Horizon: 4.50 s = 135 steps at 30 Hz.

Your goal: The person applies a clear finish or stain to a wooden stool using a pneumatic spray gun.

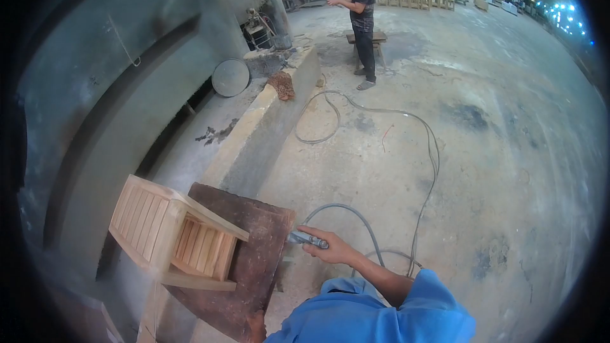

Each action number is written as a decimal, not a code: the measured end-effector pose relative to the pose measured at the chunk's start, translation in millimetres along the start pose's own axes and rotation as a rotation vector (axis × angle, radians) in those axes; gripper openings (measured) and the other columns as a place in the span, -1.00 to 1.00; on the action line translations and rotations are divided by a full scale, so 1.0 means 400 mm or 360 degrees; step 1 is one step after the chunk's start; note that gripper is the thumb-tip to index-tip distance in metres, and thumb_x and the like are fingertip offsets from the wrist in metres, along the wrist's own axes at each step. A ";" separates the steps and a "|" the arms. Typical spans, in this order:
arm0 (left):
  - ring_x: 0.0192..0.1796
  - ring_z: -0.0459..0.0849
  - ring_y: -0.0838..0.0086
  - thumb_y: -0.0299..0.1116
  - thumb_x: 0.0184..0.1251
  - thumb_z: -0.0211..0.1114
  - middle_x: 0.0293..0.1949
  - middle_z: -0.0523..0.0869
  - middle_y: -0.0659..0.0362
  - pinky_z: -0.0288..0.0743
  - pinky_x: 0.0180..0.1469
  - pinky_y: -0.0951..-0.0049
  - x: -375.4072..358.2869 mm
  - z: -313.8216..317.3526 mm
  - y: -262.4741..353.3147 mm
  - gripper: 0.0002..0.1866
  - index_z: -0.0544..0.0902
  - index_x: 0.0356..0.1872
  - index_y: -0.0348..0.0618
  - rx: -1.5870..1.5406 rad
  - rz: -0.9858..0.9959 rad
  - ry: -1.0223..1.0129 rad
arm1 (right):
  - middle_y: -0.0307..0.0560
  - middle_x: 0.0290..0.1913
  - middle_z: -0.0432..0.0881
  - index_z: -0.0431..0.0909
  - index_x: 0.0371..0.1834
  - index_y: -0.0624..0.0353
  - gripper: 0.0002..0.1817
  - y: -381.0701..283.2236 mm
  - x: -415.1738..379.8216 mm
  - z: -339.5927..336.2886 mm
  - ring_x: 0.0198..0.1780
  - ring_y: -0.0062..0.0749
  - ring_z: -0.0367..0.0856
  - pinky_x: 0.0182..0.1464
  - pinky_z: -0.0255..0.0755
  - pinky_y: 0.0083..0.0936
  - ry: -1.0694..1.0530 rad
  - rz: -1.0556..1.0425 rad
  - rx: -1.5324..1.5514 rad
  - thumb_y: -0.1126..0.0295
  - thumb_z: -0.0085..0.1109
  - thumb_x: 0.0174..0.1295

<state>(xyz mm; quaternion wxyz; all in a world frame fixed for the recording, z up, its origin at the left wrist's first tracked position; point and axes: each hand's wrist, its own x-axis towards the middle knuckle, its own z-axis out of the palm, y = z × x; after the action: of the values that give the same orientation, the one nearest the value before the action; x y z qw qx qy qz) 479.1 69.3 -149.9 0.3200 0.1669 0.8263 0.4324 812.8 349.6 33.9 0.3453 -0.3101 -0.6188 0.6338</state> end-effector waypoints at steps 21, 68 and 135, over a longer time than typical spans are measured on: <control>-0.06 0.65 0.19 -0.25 0.12 0.39 0.07 0.63 0.01 0.57 -0.05 0.09 0.143 0.077 -0.112 -0.27 0.37 0.38 -0.03 0.0044 -0.0490 -0.0075 | -0.17 -0.09 0.67 0.34 0.50 -0.06 -0.40 0.001 0.009 0.003 -0.23 -0.55 0.60 -0.04 0.53 -0.51 -0.0009 0.0050 -0.0014 0.35 0.21 0.39; -0.09 0.65 0.19 -0.21 0.12 0.41 0.02 0.65 0.04 0.57 -0.10 0.05 0.169 0.134 -0.117 -0.32 0.43 0.33 -0.02 -0.0015 -0.0606 -0.0201 | -0.07 -0.10 0.72 0.31 0.51 -0.12 -0.38 0.032 0.013 0.017 -0.22 -0.45 0.65 -0.04 0.52 -0.46 -0.0048 -0.0001 -0.0133 0.19 0.23 0.39; -0.20 0.63 0.42 -0.19 0.26 0.36 -0.20 0.65 0.30 0.48 -0.20 0.11 -0.059 -0.112 -0.455 -0.69 0.61 0.02 0.15 -0.0186 -0.1022 -0.0024 | -0.17 -0.24 0.68 0.38 0.43 0.21 -0.42 -0.013 0.058 0.178 -0.27 -0.62 0.61 -0.48 0.38 -0.72 -0.0093 0.0191 -0.0044 0.30 0.18 0.35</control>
<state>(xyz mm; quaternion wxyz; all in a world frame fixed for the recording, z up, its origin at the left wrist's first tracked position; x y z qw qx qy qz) 466.7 -74.6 -271.3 0.4551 -0.1177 0.8082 0.3548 741.5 328.2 43.0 0.2843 -0.3328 -0.6175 0.6535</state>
